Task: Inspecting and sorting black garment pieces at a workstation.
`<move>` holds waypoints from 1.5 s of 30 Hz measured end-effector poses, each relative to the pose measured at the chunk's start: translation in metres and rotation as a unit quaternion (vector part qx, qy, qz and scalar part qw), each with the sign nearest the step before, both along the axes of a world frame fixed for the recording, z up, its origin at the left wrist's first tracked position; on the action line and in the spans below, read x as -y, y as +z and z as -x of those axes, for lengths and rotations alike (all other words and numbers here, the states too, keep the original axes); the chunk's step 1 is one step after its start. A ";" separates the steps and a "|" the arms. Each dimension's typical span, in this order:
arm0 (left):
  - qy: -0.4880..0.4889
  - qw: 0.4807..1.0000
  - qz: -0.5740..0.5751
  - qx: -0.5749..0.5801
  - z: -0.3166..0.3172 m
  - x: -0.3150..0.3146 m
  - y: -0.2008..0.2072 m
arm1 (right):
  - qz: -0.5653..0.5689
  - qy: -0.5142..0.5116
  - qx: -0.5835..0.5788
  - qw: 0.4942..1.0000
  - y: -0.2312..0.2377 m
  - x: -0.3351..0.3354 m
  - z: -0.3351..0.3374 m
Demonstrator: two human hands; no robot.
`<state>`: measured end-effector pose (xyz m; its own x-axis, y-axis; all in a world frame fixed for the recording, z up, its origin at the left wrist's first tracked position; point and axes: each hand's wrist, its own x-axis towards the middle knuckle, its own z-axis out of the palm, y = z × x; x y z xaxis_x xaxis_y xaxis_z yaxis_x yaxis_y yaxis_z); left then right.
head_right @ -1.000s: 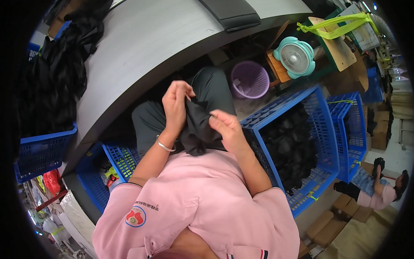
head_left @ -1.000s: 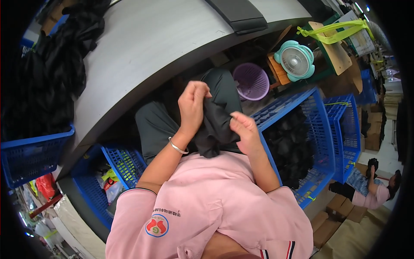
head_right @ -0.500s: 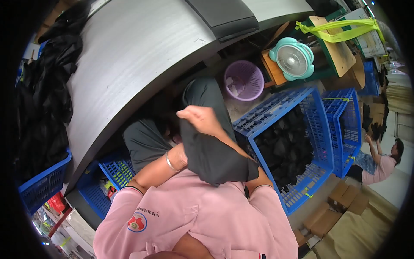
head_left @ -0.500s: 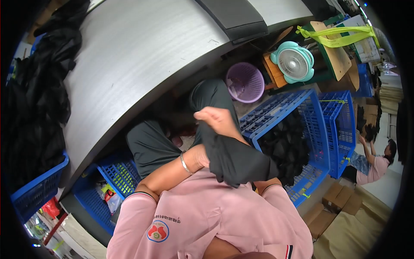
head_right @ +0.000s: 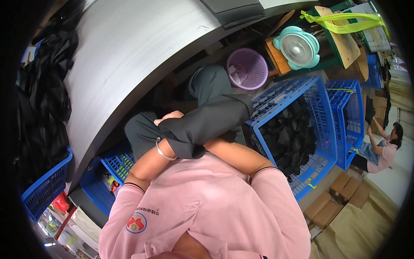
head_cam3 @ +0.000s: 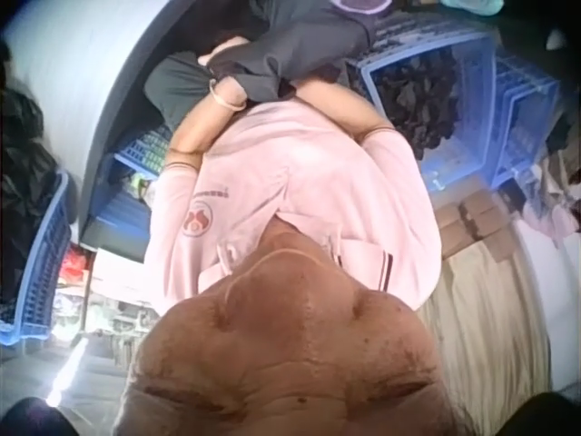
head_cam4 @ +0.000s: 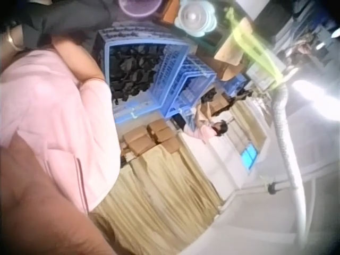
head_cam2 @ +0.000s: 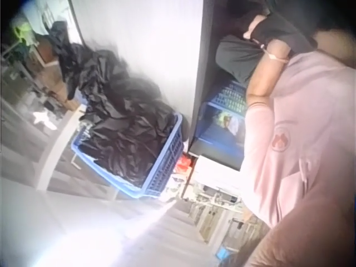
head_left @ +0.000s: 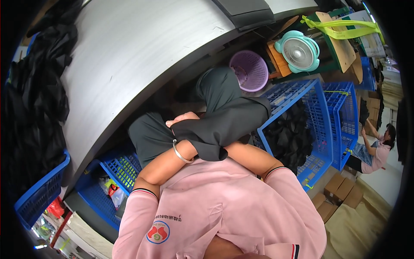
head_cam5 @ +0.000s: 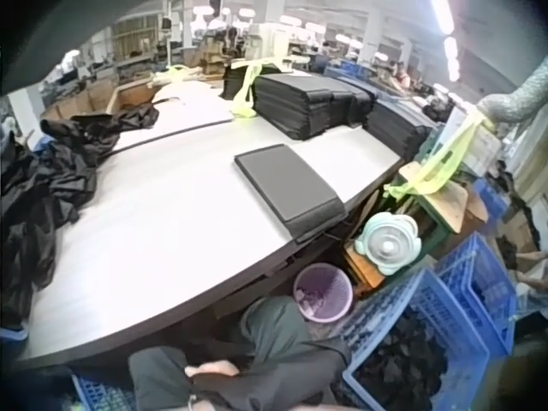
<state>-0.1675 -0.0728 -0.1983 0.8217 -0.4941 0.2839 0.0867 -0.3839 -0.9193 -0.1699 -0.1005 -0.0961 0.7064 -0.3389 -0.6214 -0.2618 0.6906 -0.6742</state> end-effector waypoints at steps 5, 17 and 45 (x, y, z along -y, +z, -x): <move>0.055 0.930 0.287 -0.223 -0.005 -0.003 0.010 | 0.006 -0.087 0.013 0.996 0.017 -0.007 0.020; 0.092 0.277 0.592 -0.751 -0.001 0.064 0.121 | 0.090 -0.387 0.011 0.917 0.031 -0.021 0.096; -0.104 0.001 0.412 -0.905 -0.028 -0.013 0.146 | 0.462 -0.248 0.094 0.846 0.064 -0.061 0.152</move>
